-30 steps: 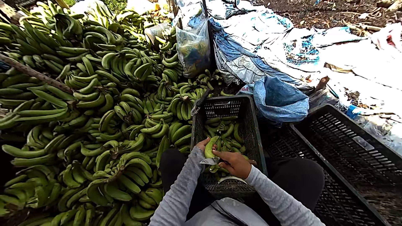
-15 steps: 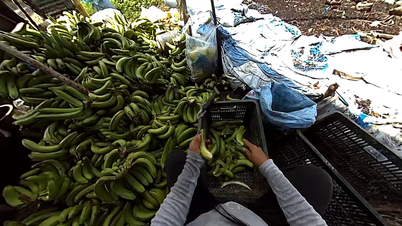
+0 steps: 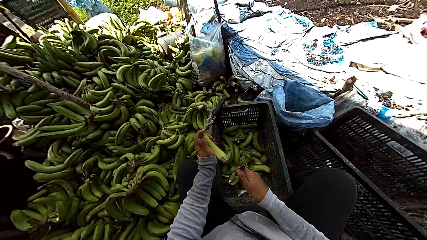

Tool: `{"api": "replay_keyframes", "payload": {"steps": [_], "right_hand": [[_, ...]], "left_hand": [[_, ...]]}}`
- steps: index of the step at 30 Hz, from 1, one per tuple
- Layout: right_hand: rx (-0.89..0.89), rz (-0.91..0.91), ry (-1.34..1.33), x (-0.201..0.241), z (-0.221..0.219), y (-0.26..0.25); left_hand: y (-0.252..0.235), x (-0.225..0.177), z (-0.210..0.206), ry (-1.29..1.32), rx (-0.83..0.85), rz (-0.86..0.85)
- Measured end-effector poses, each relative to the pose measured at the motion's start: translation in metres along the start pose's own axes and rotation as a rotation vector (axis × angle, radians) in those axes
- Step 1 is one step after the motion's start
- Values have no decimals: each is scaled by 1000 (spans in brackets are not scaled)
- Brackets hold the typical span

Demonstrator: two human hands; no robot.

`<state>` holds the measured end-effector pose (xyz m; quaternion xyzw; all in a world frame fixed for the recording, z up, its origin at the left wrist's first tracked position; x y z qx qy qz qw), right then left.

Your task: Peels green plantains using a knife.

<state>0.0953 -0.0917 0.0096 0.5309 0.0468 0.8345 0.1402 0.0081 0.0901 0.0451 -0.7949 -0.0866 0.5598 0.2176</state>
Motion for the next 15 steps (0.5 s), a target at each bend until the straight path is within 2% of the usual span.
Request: {"api": "replay_keyframes", "payload": {"steps": [4, 7, 11, 15], "right_hand": [[34, -35, 63, 2, 1, 0], [50, -36, 85, 2, -1, -2], [45, 19, 99, 2, 2, -9], [6, 47, 124, 2, 10, -22]], "left_hand": [[0, -9, -2, -3, -13, -62], [4, -8, -4, 64, -75, 9], [17, -5, -10, 138, -171, 270], [38, 2, -23, 252, -178, 608]]}}
Point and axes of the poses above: each hand's wrist, its own y-axis away from the middle knuckle, its own z-axis out of the back of the hand, x = y × z, the point moved 6 cm from there along -y, towards the middle knuckle, and after that the axes turned 7 degrees about z, right-handed, at the moved point
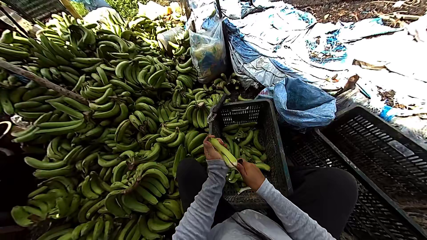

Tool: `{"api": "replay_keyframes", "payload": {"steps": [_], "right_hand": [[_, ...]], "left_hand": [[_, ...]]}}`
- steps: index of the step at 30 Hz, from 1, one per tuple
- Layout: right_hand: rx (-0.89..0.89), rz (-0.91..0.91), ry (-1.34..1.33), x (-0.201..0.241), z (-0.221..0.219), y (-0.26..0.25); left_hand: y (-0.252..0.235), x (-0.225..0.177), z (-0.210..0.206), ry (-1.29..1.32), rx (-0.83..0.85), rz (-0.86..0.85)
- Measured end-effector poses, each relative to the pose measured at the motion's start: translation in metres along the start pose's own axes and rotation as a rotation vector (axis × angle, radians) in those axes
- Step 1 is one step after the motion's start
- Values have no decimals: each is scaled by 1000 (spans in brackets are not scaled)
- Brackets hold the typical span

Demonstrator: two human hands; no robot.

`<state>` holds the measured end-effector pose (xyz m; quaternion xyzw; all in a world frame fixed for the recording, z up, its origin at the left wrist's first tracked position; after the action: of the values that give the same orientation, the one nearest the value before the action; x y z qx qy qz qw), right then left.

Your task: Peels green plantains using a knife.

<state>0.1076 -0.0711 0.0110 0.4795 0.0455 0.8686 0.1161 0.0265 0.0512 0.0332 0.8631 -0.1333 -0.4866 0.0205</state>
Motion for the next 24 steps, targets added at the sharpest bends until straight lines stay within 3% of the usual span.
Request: {"api": "replay_keyframes", "payload": {"steps": [5, 7, 11, 13, 15, 17, 21, 24], "right_hand": [[-38, 36, 73, -6, 13, -18], [-49, -9, 127, -12, 16, -22], [-28, -96, 326, -22, 18, -21], [0, -133, 366, -33, 17, -23], [12, -280, 293, -53, 29, -28], [-156, -352, 127, -73, 66, -24], [-731, -146, -271, -85, 167, 35], [-1025, -29, -717, -99, 214, 79]], "left_hand": [[13, 18, -6, 60, -46, 399], [10, 23, -1, -89, 33, 471], [4, 32, 16, -793, 371, 637], [6, 43, 22, -973, 574, 734], [29, 58, 19, -996, 863, 813], [56, 79, 12, -989, 1010, 863], [52, 149, 19, -1276, 753, 1029], [40, 181, -43, -1345, 738, 1036]]}}
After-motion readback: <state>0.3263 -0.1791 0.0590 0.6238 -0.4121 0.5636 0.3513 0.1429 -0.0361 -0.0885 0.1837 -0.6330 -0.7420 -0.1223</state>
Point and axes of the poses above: each hand's wrist, its own y-axis away from the middle knuckle, its own z-axis out of the back of the hand, x = y × z, the point moved 6 cm from there along -y, towards the middle knuckle, and after that the axes turned 7 degrees about z, right-handed, at the moved point
